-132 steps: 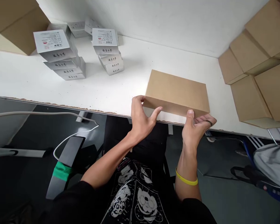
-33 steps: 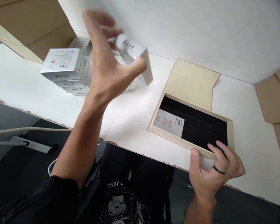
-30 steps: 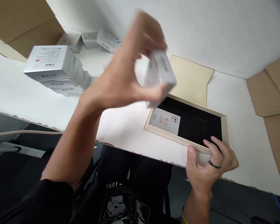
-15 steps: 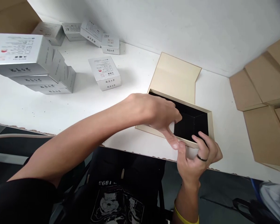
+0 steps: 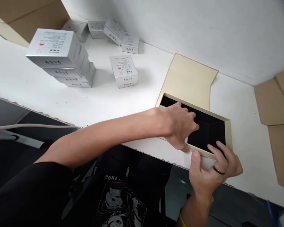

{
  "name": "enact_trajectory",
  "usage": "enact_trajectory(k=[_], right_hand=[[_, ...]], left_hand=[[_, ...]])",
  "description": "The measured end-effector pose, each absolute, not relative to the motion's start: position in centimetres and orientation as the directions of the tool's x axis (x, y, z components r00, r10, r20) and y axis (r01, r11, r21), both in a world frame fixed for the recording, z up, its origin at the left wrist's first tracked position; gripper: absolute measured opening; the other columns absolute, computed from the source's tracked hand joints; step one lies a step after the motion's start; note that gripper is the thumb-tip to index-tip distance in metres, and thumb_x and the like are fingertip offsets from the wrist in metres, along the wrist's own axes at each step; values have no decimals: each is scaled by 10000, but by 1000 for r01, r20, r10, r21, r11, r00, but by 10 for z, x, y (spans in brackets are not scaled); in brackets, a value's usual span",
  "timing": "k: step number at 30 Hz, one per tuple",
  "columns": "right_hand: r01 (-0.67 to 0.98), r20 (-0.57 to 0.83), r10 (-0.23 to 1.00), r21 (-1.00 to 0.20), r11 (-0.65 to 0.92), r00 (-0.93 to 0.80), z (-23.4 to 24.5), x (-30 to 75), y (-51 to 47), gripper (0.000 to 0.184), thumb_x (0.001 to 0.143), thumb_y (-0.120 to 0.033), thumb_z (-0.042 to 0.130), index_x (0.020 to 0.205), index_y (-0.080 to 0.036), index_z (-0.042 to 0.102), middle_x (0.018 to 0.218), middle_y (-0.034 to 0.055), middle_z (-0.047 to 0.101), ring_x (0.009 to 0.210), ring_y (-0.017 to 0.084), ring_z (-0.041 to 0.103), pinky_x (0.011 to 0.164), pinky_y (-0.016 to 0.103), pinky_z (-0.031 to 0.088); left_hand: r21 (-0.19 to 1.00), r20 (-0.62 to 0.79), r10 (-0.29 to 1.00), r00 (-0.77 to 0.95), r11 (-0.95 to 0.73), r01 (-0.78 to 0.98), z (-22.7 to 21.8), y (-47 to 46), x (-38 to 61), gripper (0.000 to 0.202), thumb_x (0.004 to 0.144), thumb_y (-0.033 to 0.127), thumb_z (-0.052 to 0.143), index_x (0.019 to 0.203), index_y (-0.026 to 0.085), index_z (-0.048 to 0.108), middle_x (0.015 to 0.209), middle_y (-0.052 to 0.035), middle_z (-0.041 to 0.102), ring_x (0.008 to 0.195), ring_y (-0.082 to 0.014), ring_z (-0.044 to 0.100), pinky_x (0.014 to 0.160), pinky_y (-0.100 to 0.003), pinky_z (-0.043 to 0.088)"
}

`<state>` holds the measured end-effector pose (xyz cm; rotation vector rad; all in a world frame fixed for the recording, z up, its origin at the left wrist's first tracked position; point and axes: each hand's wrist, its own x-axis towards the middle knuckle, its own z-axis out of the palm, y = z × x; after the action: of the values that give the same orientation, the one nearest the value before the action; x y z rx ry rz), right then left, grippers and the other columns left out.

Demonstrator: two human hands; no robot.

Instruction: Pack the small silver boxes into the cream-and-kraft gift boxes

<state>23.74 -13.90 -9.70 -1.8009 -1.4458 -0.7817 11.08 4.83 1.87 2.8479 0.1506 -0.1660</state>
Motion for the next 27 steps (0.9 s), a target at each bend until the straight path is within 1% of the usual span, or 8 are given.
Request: enact_trajectory(k=[3, 6, 8, 11, 15, 18, 23, 27], right_hand=[[983, 806, 563, -132, -128, 182, -97, 240, -141, 363, 886, -345, 763, 1190, -182, 652, 1245, 188, 686, 1176, 360, 619, 1010, 564, 461], [984, 823, 540, -131, -118, 175, -98, 240, -141, 358, 894, -390, 743, 1168, -169, 678, 1224, 194, 704, 1162, 382, 642, 1025, 594, 457], [986, 833, 527, -130, -107, 167, -98, 241, -140, 352, 885, -384, 739, 1151, -158, 692, 1218, 203, 711, 1164, 402, 647, 1029, 611, 454], [986, 839, 518, -142, -89, 168, -99, 241, -139, 355, 865, -372, 754, 1144, -159, 698, 1228, 202, 711, 1165, 411, 649, 1030, 620, 448], [984, 837, 517, -158, -83, 179, -98, 240, -137, 339, 886, -384, 739, 1146, -172, 693, 1246, 192, 705, 1174, 402, 643, 1031, 624, 439], [981, 826, 530, -166, -99, 193, -97, 238, -139, 322, 892, -367, 737, 1146, -178, 680, 1260, 184, 697, 1190, 393, 632, 1033, 619, 438], [978, 765, 609, -173, -120, 210, -95, 239, -143, 337, 896, -349, 761, 1161, -182, 637, 1309, 185, 657, 1238, 373, 583, 1032, 576, 433], [979, 722, 662, -164, -121, 203, -91, 240, -145, 352, 914, -343, 749, 1191, -188, 598, 1341, 186, 624, 1259, 356, 562, 1046, 549, 415]], left_hand=[[253, 232, 114, 966, -966, 53, 25, 45, 101, 498, 1008, 592, 492, 1220, 204, 722, 1263, -111, 685, 1044, -291, 657, 942, -433, 483], [317, 481, 518, 707, -855, 410, 35, 64, 82, 428, 1087, 445, 342, 1261, 218, 661, 1260, -87, 647, 1111, -258, 610, 947, -390, 475], [375, 495, 773, 396, -601, 705, 34, 91, 64, 416, 1003, 469, 536, 1320, 207, 597, 1347, -120, 584, 1223, -312, 529, 1014, -439, 444], [388, 307, 939, 151, -269, 882, 17, 136, 37, 712, 763, 608, 762, 1331, 237, 546, 1373, -120, 559, 1270, -393, 419, 1082, -589, 367], [342, 114, 992, 45, -82, 936, -6, 162, 15, 636, 703, 504, 753, 1225, 186, 577, 1305, -133, 574, 1079, -342, 530, 982, -590, 421], [388, 102, 989, 107, -139, 911, -7, 156, 8, 705, 638, 416, 786, 1263, 223, 523, 1402, -140, 497, 1021, -329, 587, 865, -524, 474], [428, 68, 988, 140, -155, 890, -1, 133, -2, 779, 665, 470, 786, 1311, 232, 421, 1412, -149, 472, 1121, -385, 571, 950, -582, 440], [591, 260, 950, 174, -299, 749, 21, 113, -3, 669, 743, 436, 757, 1274, 280, 382, 1370, -120, 532, 1138, -350, 565, 925, -541, 478]])
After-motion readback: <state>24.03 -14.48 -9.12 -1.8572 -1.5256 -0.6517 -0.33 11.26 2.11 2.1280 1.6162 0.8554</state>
